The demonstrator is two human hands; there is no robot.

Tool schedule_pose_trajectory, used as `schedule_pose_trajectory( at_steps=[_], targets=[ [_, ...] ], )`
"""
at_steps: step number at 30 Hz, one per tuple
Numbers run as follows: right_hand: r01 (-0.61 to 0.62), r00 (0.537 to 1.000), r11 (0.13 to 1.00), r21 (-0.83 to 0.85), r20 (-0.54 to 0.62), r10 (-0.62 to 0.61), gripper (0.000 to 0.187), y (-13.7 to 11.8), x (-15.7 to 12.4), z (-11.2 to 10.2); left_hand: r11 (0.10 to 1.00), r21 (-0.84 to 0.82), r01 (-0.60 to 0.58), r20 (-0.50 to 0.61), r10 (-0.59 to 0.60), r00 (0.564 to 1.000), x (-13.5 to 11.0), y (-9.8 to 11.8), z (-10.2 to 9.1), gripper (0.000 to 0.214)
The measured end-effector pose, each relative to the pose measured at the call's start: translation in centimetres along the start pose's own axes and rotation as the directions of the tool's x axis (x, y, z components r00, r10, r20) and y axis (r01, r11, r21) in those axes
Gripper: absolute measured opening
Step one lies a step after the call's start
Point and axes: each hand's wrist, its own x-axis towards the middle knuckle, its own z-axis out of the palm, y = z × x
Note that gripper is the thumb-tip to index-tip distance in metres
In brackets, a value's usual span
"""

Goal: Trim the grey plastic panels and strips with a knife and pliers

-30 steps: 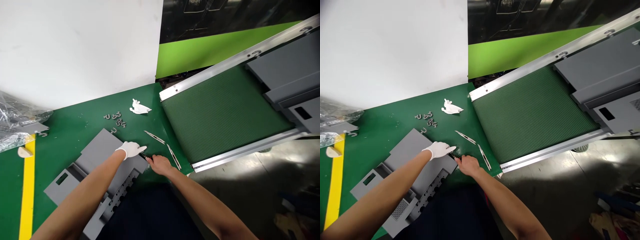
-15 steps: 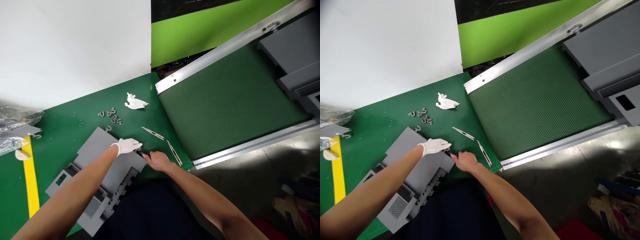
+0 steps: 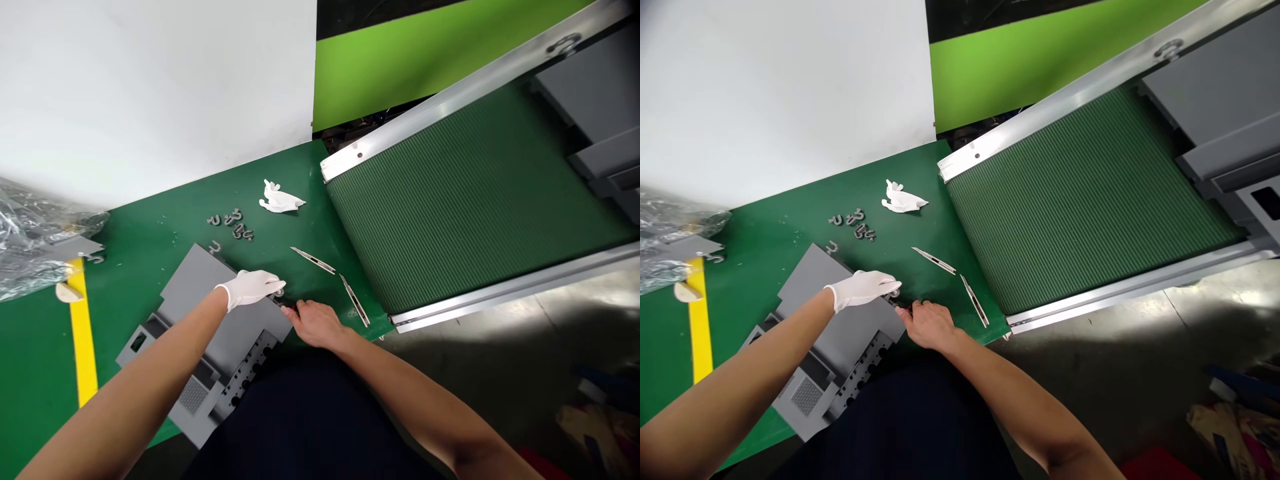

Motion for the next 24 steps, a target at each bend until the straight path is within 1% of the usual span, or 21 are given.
schedule_pose_trajectory(
  at_steps=[2,5,9,13,20,24],
  targets=[
    [-0.001,1.000,1.000,-0.011,-0.010,0.001,0.078,-0.3,-0.4,-0.4,1.000,0.005,0.003,0.000,-0.003,1.000,-0.5,0.2,-0.2,0.062],
    [-0.012,1.000,0.999,-0.030,-0.018,0.012,0.078,-0.8,-0.9,-0.8,1.000,0.003,-0.014,-0.004,0.014,1.000,-0.7,0.3,0.0,0.063],
    [-0.033,0.999,0.998,-0.052,-0.024,0.032,0.074,-1.7,-0.9,-0.8,0.999,0.006,-0.036,-0.012,0.036,0.999,-0.3,0.3,0.7,0.061],
    [-0.042,0.999,0.996,-0.073,-0.033,0.040,0.075,-2.2,-0.5,-0.5,0.999,0.001,-0.055,-0.018,0.055,0.998,0.3,0.3,1.1,0.059],
    [-0.029,1.000,0.996,-0.086,-0.006,0.028,0.081,-1.3,0.4,-0.1,0.998,0.023,-0.060,0.004,0.060,0.998,1.2,0.2,1.2,0.052],
    [-0.042,0.999,0.995,-0.092,0.011,0.043,0.082,-0.8,1.0,0.5,0.997,0.019,-0.072,0.023,0.072,0.997,2.1,0.0,1.7,0.051]
  ],
)
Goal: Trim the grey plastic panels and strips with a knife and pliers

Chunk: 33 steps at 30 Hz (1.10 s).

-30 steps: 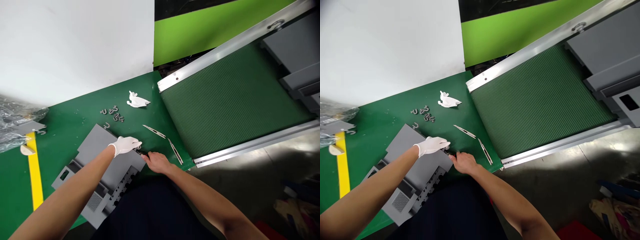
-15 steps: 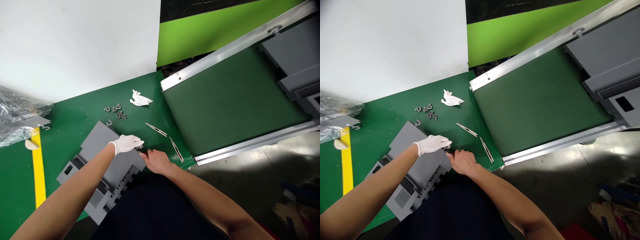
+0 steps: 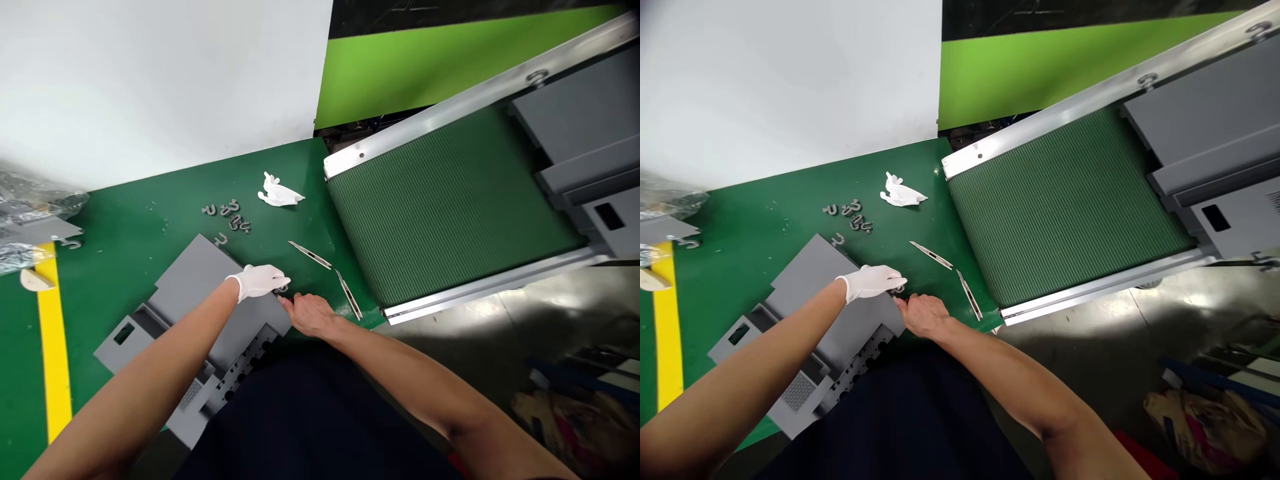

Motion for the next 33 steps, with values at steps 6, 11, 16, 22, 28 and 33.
schedule_pose_trajectory(
  at_steps=[6,11,16,22,28,33],
  targets=[
    [-0.030,0.999,0.999,-0.022,0.027,0.031,0.082,1.1,1.0,1.3,1.000,0.001,0.013,0.016,-0.013,1.000,2.0,-0.5,1.1,0.052],
    [-0.030,0.999,0.999,-0.038,0.041,0.032,0.077,2.0,2.0,1.7,1.000,0.009,0.025,0.001,-0.025,1.000,3.5,-0.7,1.8,0.052],
    [-0.019,0.998,0.998,-0.059,0.058,0.022,0.074,3.2,2.4,1.2,0.999,-0.007,0.032,-0.023,-0.033,0.999,4.7,-1.2,2.5,0.050],
    [-0.017,0.999,0.999,-0.047,0.033,0.018,0.072,4.6,1.3,-0.3,0.985,-0.171,-0.018,-0.151,-0.008,0.988,4.9,-1.1,2.3,0.046],
    [-0.132,0.990,0.986,0.100,-0.032,0.135,0.082,4.3,0.0,-0.2,0.938,-0.332,-0.093,-0.486,-0.086,0.870,1.2,-4.4,-2.7,0.059],
    [-0.155,0.985,0.960,0.233,-0.033,0.167,0.078,4.0,-0.4,1.0,0.879,-0.451,0.156,-0.629,-0.437,0.643,-1.1,-11.1,-8.3,0.057]
  ],
)
